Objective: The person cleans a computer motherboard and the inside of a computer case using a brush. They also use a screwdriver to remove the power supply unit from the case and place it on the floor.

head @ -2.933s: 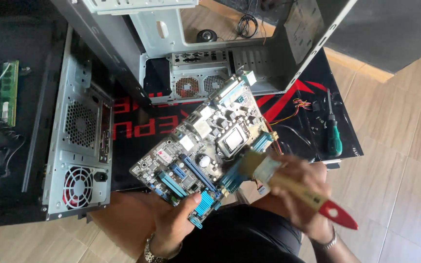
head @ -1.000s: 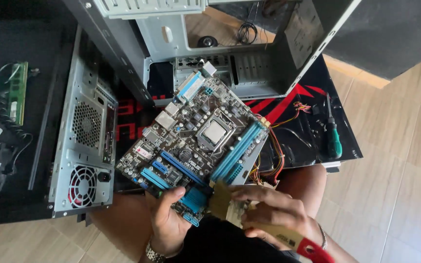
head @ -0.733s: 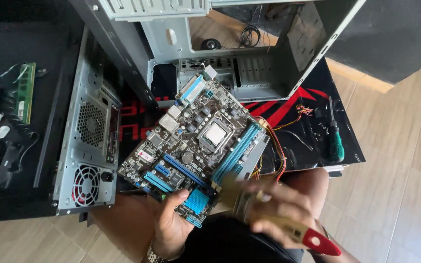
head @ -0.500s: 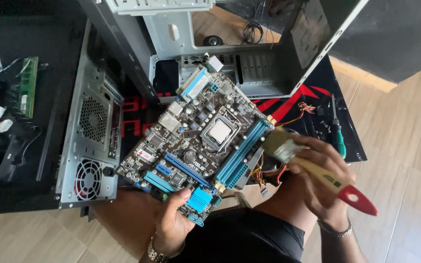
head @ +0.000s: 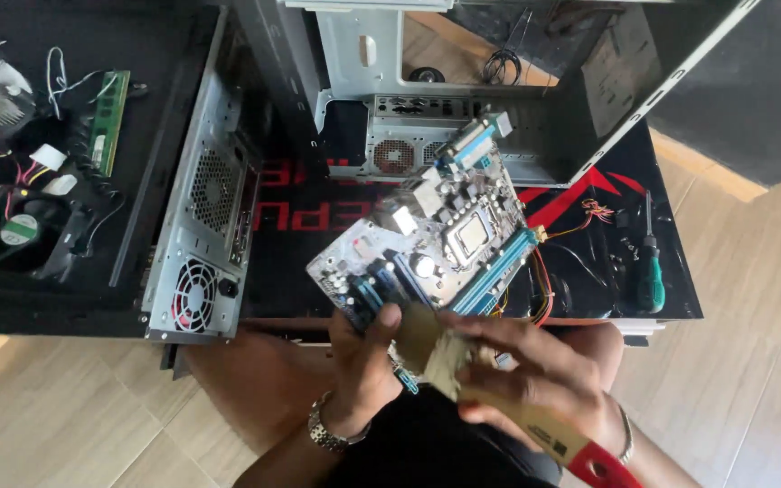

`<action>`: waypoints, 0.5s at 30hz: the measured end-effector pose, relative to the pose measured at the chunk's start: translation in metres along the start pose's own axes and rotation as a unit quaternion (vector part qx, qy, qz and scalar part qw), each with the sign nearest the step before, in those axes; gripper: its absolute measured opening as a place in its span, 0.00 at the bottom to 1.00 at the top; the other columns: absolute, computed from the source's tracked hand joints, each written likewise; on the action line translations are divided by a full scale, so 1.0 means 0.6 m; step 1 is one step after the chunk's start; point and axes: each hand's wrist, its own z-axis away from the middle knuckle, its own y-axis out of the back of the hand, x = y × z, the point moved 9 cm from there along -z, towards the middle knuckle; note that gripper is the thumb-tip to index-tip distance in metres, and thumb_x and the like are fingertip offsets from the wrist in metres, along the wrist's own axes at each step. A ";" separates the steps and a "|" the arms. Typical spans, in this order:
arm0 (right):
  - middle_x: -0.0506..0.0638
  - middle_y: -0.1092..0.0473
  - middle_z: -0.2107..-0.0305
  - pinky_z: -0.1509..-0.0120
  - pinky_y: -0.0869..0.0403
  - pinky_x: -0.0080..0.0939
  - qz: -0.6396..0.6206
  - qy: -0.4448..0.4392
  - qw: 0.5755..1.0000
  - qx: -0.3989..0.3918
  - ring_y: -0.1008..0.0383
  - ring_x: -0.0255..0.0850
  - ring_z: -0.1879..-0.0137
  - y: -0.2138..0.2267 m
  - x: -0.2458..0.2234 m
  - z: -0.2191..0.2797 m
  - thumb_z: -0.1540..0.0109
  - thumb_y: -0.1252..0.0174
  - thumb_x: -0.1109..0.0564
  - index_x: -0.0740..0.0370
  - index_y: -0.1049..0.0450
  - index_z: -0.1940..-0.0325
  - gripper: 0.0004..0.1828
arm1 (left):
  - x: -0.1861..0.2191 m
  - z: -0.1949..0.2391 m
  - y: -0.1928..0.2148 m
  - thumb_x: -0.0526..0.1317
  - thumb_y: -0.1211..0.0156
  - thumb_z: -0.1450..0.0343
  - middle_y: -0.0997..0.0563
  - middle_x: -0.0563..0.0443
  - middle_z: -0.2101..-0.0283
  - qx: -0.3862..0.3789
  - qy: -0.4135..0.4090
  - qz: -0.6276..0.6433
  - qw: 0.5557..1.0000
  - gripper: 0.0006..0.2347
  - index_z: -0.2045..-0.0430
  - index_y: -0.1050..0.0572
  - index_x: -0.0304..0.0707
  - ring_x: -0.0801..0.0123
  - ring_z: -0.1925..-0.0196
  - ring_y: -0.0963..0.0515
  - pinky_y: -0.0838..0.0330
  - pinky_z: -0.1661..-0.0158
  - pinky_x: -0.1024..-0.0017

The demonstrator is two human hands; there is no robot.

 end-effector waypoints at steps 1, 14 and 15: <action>0.72 0.29 0.48 0.44 0.11 0.49 0.058 0.021 0.998 0.024 0.17 0.64 0.43 0.006 0.006 -0.006 0.38 0.37 0.55 0.70 0.27 0.55 0.15 | -0.006 0.001 0.002 0.49 0.31 0.33 0.19 0.51 0.67 0.015 -0.012 -0.014 1.000 0.16 0.64 0.23 0.34 0.67 0.65 0.21 0.28 0.67 0.69; 0.61 0.23 0.59 0.41 0.15 0.50 0.139 0.097 0.985 -0.014 0.17 0.52 0.49 -0.012 -0.012 -0.096 0.43 0.30 0.55 0.70 0.24 0.58 0.17 | -0.062 0.103 0.077 0.33 0.59 0.20 0.47 0.19 0.28 -0.057 -0.370 -0.591 0.714 0.28 0.26 0.61 0.27 0.35 0.25 0.39 0.44 0.25 0.56; 0.61 0.23 0.59 0.41 0.15 0.50 0.139 0.101 0.985 -0.017 0.17 0.52 0.49 -0.004 -0.023 -0.098 0.43 0.30 0.55 0.70 0.24 0.58 0.17 | -0.078 0.102 0.098 0.33 0.59 0.20 0.47 0.19 0.28 -0.053 -0.372 -0.591 0.714 0.28 0.26 0.61 0.27 0.35 0.25 0.39 0.44 0.25 0.56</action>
